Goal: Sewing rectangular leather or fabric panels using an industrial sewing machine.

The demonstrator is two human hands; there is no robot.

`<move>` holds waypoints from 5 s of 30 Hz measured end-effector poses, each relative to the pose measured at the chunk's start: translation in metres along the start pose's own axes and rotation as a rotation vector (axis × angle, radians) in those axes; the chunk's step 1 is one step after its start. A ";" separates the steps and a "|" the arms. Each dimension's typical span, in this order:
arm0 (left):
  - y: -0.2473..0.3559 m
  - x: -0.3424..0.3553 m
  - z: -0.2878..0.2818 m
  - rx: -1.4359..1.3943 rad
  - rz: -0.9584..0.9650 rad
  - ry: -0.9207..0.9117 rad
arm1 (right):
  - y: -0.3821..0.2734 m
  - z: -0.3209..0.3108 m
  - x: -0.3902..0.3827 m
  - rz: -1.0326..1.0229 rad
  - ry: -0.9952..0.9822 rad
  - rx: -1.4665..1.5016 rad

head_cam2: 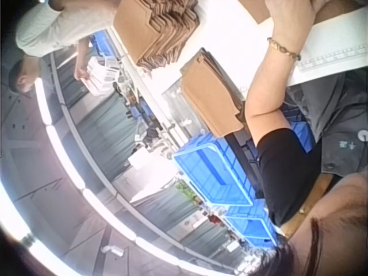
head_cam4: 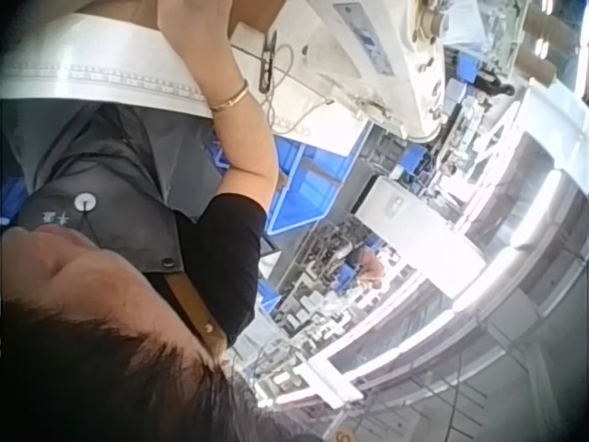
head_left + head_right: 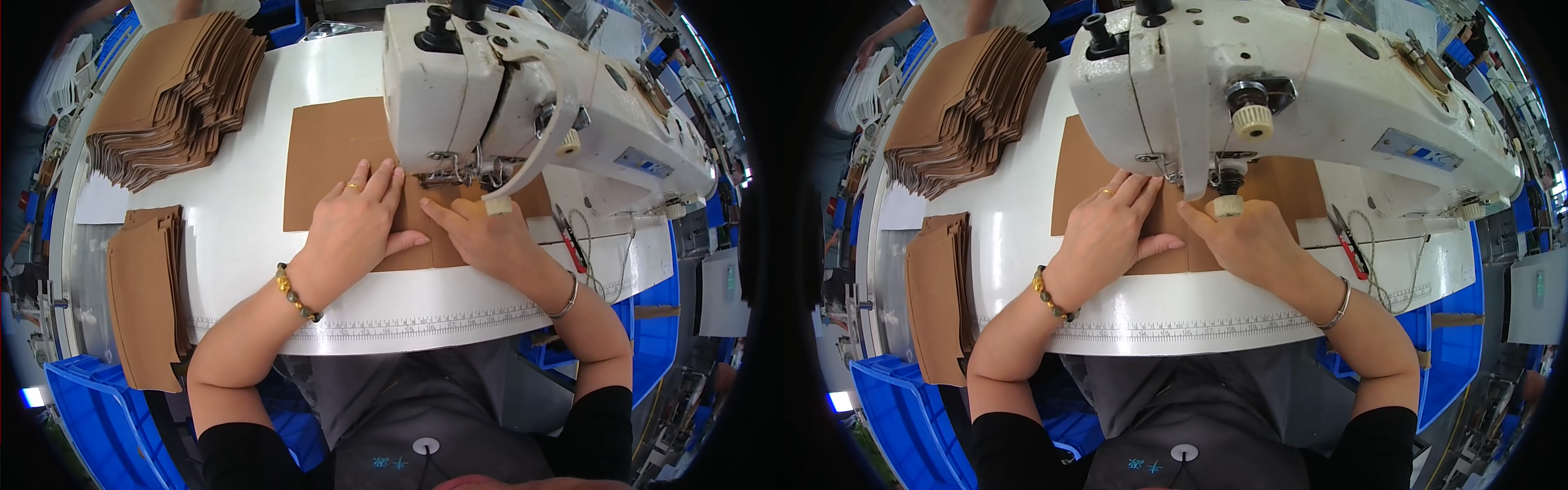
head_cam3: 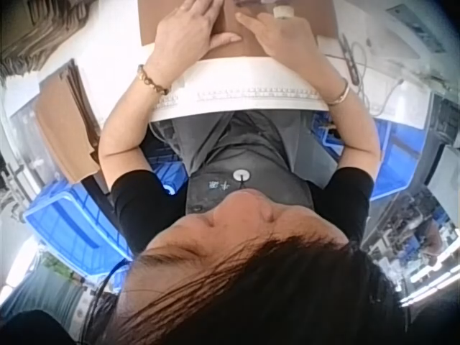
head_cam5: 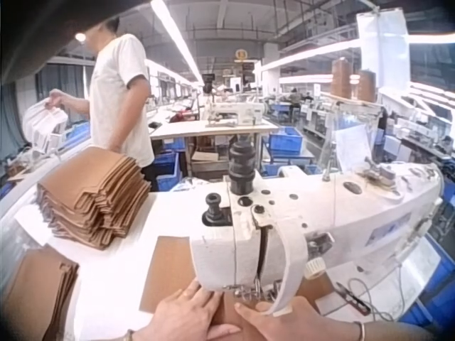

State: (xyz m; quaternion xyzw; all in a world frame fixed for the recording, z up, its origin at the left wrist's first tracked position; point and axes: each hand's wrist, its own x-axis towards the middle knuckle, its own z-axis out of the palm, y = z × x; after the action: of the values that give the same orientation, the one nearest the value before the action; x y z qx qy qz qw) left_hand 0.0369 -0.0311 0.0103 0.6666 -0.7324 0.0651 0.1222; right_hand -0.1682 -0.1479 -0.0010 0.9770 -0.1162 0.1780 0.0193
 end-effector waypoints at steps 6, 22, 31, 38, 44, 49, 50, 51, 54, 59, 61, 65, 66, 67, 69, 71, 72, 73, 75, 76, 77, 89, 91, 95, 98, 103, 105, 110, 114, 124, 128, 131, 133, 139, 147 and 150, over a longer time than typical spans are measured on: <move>-0.001 0.003 0.001 -0.005 -0.009 0.012 | 0.001 -0.001 0.001 0.011 0.016 -0.003; -0.002 0.000 0.003 0.063 -0.015 0.036 | 0.006 -0.030 0.005 0.655 -0.084 1.225; -0.004 -0.033 -0.005 0.154 -0.036 0.021 | 0.030 -0.066 -0.021 0.817 -0.047 1.267; 0.010 -0.099 -0.073 0.031 -0.065 -0.172 | 0.026 -0.088 -0.108 0.569 -0.067 0.086; -0.007 -0.088 -0.049 -0.323 -0.266 -0.004 | 0.031 -0.073 -0.133 0.616 0.096 -0.047; -0.001 -0.088 -0.035 -0.400 -0.242 0.017 | 0.038 -0.072 -0.135 0.527 0.033 -0.324; 0.002 -0.088 -0.034 -0.367 -0.256 0.049 | 0.039 -0.074 -0.133 0.523 0.030 -0.331; 0.004 -0.088 -0.033 -0.333 -0.270 0.081 | 0.040 -0.077 -0.131 0.510 0.074 -0.331; -0.001 -0.085 -0.033 -0.532 -0.348 0.020 | 0.024 -0.087 -0.115 0.673 0.121 0.011; -0.009 -0.088 -0.038 -0.716 -0.349 0.062 | -0.052 -0.070 -0.042 0.725 -0.055 0.650; -0.007 -0.089 -0.040 -0.632 -0.286 0.042 | -0.072 -0.059 -0.019 0.645 -0.058 0.705; -0.001 -0.086 -0.030 -0.493 -0.271 0.091 | -0.094 -0.041 0.008 0.428 -0.126 0.631; -0.001 -0.085 -0.030 -0.502 -0.299 0.097 | -0.097 -0.037 0.011 0.363 -0.128 0.578; -0.001 -0.086 -0.030 -0.505 -0.299 0.095 | -0.100 -0.033 0.013 0.366 -0.130 0.579; -0.003 -0.086 -0.030 -0.551 -0.308 0.095 | -0.104 -0.028 0.016 0.325 -0.097 0.507; -0.003 -0.087 -0.031 -0.556 -0.312 0.100 | -0.106 -0.027 0.018 0.317 -0.087 0.496; -0.002 -0.088 -0.031 -0.561 -0.316 0.104 | -0.107 -0.026 0.018 0.310 -0.076 0.484; -0.002 -0.087 -0.031 -0.560 -0.317 0.104 | -0.107 -0.026 0.018 0.310 -0.076 0.485; -0.003 -0.087 -0.030 -0.576 -0.313 0.102 | -0.108 -0.026 0.018 0.287 -0.081 0.436; -0.003 -0.086 -0.029 -0.575 -0.311 0.101 | -0.108 -0.025 0.018 0.289 -0.079 0.436; -0.002 -0.086 -0.028 -0.577 -0.309 0.097 | -0.108 -0.025 0.018 0.293 -0.073 0.435; 0.002 -0.125 -0.076 -1.024 -0.118 -0.134 | -0.081 -0.029 -0.024 0.504 0.052 0.380; -0.006 -0.164 -0.081 -1.193 0.125 -0.406 | -0.062 -0.029 -0.047 0.588 0.130 0.342; -0.035 -0.240 -0.057 -1.387 -0.265 -0.609 | -0.002 -0.024 -0.114 0.750 0.250 0.184; -0.060 -0.331 0.043 -1.541 -0.979 -0.620 | 0.021 -0.038 -0.137 0.857 0.222 0.128; -0.076 -0.409 0.169 -0.783 -1.451 -0.573 | 0.025 -0.042 -0.134 0.793 0.236 0.044; -0.077 -0.446 0.201 -0.258 -1.507 -0.622 | 0.019 -0.029 -0.128 0.791 0.234 0.084; -0.076 -0.369 0.118 -0.586 -0.927 -0.659 | 0.006 -0.035 -0.119 0.843 0.188 0.051; -0.029 -0.264 -0.063 -1.267 -0.768 -0.519 | 0.004 -0.036 -0.110 0.759 0.193 0.014; -0.051 -0.136 -0.065 0.011 -0.797 0.194 | 0.004 -0.029 -0.108 0.596 0.267 -0.093; -0.063 -0.126 -0.079 -0.334 -0.848 -0.056 | 0.000 -0.030 -0.108 0.628 0.268 0.005; -0.077 -0.146 -0.128 -0.589 -0.922 0.290 | 0.003 -0.030 -0.108 0.631 0.266 0.043; -0.102 -0.180 -0.173 -0.783 -0.875 0.488 | 0.003 -0.034 -0.111 0.623 0.251 0.021; -0.195 -0.344 -0.292 -0.691 -1.050 0.618 | -0.002 -0.032 -0.103 0.653 0.284 0.044; -0.261 -0.462 -0.218 -0.505 -1.555 0.302 | 0.000 -0.033 -0.109 0.604 0.284 -0.047; -0.270 -0.456 -0.180 0.110 -1.652 -0.040 | -0.003 -0.034 -0.106 0.596 0.280 -0.019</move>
State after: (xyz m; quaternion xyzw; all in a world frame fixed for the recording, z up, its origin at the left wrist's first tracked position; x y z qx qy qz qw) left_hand 0.3582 0.4254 0.0440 0.9961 -0.0047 -0.0219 0.0849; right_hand -0.2762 -0.1192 -0.0064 0.8656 -0.3951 0.3075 -0.0086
